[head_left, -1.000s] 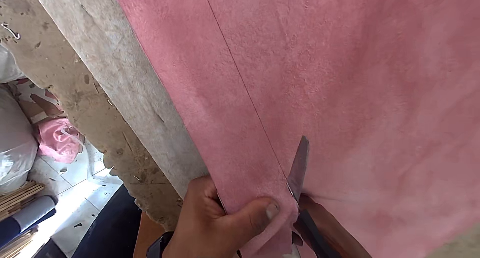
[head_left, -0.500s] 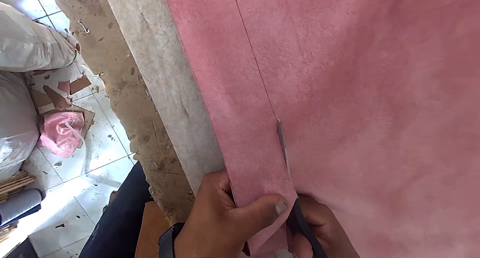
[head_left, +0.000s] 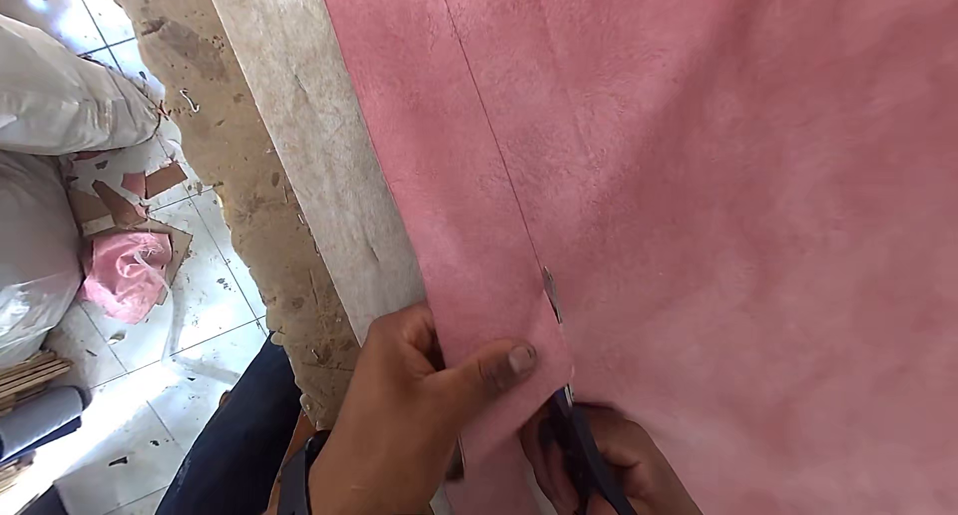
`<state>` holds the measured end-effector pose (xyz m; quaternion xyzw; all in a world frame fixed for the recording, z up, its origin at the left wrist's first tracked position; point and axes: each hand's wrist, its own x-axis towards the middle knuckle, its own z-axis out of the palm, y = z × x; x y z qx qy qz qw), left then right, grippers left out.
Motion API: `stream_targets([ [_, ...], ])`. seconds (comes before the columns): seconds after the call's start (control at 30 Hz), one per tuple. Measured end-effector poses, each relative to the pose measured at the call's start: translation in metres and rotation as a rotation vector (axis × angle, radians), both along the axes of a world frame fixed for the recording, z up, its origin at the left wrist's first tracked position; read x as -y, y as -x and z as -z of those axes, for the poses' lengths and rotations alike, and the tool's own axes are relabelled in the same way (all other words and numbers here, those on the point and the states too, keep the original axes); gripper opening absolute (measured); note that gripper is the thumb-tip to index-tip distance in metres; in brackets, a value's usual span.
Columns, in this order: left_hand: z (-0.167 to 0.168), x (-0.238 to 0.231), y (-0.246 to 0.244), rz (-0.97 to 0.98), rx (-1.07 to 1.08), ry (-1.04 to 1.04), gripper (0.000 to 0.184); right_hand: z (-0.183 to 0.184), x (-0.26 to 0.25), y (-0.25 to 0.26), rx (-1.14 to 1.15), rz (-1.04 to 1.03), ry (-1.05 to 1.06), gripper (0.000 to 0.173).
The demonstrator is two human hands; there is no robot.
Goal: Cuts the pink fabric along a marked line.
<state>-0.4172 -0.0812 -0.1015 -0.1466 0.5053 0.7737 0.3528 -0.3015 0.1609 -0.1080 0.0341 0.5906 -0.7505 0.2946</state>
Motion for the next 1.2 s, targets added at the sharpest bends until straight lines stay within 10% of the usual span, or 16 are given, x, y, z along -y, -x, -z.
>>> stream_targets([
  [0.67, 0.007, 0.006, -0.003, -0.034, -0.058, -0.205, 0.017, -0.021, 0.015, 0.053, -0.005, -0.03, -0.14, 0.066],
  [1.2, 0.01, 0.008, -0.006, -0.038, -0.093, -0.184, 0.018, -0.005, 0.024, 0.058, -0.123, 0.04, -0.153, 0.028],
])
